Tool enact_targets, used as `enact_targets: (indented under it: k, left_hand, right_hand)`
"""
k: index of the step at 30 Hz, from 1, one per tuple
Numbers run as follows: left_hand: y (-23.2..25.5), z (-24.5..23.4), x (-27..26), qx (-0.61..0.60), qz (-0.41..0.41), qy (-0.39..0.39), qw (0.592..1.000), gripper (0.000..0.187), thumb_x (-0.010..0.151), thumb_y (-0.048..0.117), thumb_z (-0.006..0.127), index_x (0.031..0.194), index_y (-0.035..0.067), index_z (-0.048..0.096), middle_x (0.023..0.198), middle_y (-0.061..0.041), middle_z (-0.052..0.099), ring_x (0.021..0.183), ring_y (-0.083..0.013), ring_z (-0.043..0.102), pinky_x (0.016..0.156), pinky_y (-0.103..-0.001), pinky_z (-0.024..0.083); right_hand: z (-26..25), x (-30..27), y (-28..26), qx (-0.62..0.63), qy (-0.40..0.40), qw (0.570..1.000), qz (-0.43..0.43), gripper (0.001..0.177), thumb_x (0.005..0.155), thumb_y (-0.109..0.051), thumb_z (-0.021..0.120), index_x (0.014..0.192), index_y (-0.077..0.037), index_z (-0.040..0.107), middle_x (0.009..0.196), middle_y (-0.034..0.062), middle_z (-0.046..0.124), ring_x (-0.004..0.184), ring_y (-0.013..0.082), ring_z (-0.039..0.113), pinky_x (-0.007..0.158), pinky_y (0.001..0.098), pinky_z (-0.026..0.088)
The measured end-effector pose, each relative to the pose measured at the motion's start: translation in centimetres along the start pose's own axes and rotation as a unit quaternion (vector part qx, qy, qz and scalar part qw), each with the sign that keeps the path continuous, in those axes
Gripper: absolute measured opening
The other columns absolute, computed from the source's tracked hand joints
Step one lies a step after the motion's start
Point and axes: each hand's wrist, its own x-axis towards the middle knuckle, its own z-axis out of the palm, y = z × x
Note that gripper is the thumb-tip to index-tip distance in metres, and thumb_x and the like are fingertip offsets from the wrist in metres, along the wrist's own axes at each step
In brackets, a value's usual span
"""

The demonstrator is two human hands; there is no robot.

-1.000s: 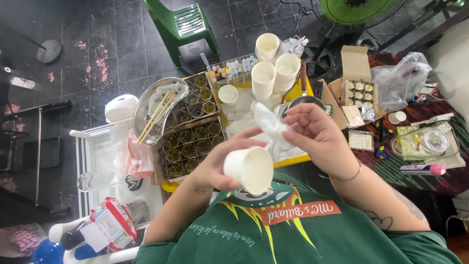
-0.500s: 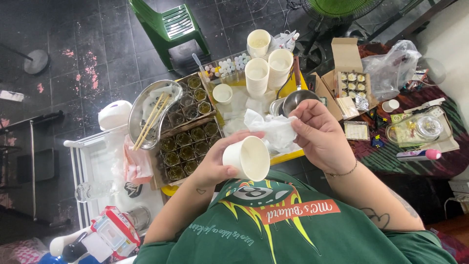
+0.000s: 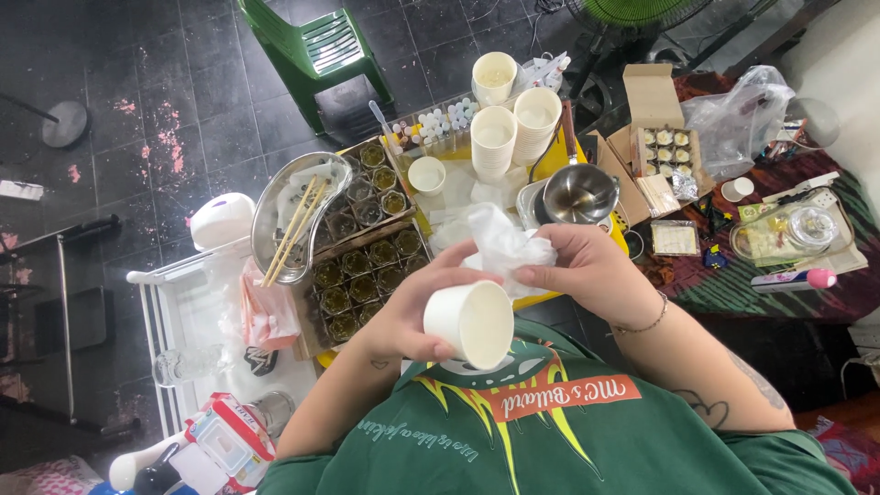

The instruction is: The recorder is wiping the inside and outside of paper cups using a paper towel.

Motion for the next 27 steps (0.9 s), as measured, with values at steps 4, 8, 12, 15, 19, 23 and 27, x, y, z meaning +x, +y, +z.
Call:
enact_targets:
  k: [4, 8, 12, 15, 19, 23, 27]
  left_hand:
    - [-3.2, -1.8, -1.7, 0.1, -0.066, -0.068, 0.991, 0.102, 0.064, 0.067, 0.076, 0.142, 0.0, 0.071, 0.107, -0.01, 0.056, 0.096, -0.0202, 0.05, 0.086, -0.033, 0.037]
    - [-1.9, -1.3, -1.6, 0.048, -0.03, -0.05, 0.997, 0.1, 0.075, 0.067, 0.074, 0.146, -0.001, 0.062, 0.117, -0.012, 0.066, 0.102, -0.02, 0.059, 0.096, -0.032, 0.046]
    - [-1.8, -1.6, -2.4, -0.041, -0.055, -0.03, 0.997, 0.101, 0.075, 0.058, 0.081, 0.151, -0.005, 0.058, 0.121, -0.015, 0.066, 0.104, -0.0197, 0.066, 0.093, -0.03, 0.051]
    - [-4.4, -2.7, -4.2, -0.134, -0.002, -0.023, 0.991, 0.092, 0.078, 0.046, 0.088, 0.144, -0.006, 0.052, 0.153, -0.022, 0.057, 0.121, -0.024, 0.066, 0.104, -0.036, 0.054]
    - [-3.0, -3.5, -5.6, -0.204, -0.027, -0.01, 0.979, 0.101, 0.076, 0.047, 0.088, 0.149, -0.013, 0.052, 0.148, -0.025, 0.058, 0.117, -0.0278, 0.069, 0.101, -0.038, 0.055]
    - [-2.4, -4.4, -7.2, -0.267, -0.026, 0.01, 0.963, 0.103, 0.074, 0.047, 0.088, 0.146, -0.013, 0.047, 0.154, -0.026, 0.051, 0.127, -0.0303, 0.066, 0.107, -0.044, 0.055]
    - [-1.8, -5.1, -7.3, -0.305, -0.03, -0.007, 0.952, 0.106, 0.076, 0.051, 0.085, 0.147, -0.018, 0.047, 0.149, -0.029, 0.055, 0.113, -0.0317, 0.071, 0.092, -0.044, 0.061]
  right_hand:
    - [0.7, 0.2, 1.1, -0.02, 0.029, 0.999, -0.018, 0.021, 0.094, -0.008, 0.073, 0.111, 0.004, 0.076, 0.097, 0.004, 0.077, 0.089, 0.0068, 0.068, 0.079, 0.0247, 0.057]
    - [2.3, 0.3, 0.2, -0.055, 0.099, 0.989, -0.095, 0.014, 0.094, -0.009, 0.074, 0.102, 0.0, 0.066, 0.091, -0.0012, 0.07, 0.082, 0.0023, 0.061, 0.071, 0.0207, 0.052]
    - [2.5, 0.5, 0.8, -0.036, 0.168, 0.974, -0.146, 0.017, 0.098, -0.011, 0.072, 0.094, -0.004, 0.058, 0.087, -0.0041, 0.063, 0.078, 0.0004, 0.056, 0.067, 0.0189, 0.047]
    - [2.6, 0.0, 0.7, -0.048, 0.209, 0.96, -0.179, 0.017, 0.103, -0.013, 0.07, 0.095, -0.005, 0.057, 0.089, -0.0047, 0.063, 0.08, -0.0006, 0.052, 0.07, 0.0178, 0.045]
    - [2.3, -0.6, 1.2, 0.03, 0.226, 0.95, -0.213, 0.016, 0.11, -0.015, 0.067, 0.102, -0.005, 0.057, 0.096, -0.0018, 0.064, 0.085, 0.0023, 0.057, 0.078, 0.0201, 0.047]
    - [4.2, -0.9, -1.2, 0.313, 0.143, 0.936, -0.072, 0.026, 0.102, -0.025, 0.061, 0.118, -0.004, 0.058, 0.113, 0.0073, 0.069, 0.104, 0.0172, 0.069, 0.093, 0.0357, 0.056]
    - [4.2, -1.4, 0.9, 0.417, -0.099, 0.903, -0.024, 0.057, 0.101, -0.031, 0.07, 0.139, 0.008, 0.054, 0.132, 0.0187, 0.067, 0.121, 0.0266, 0.066, 0.106, 0.0411, 0.051]
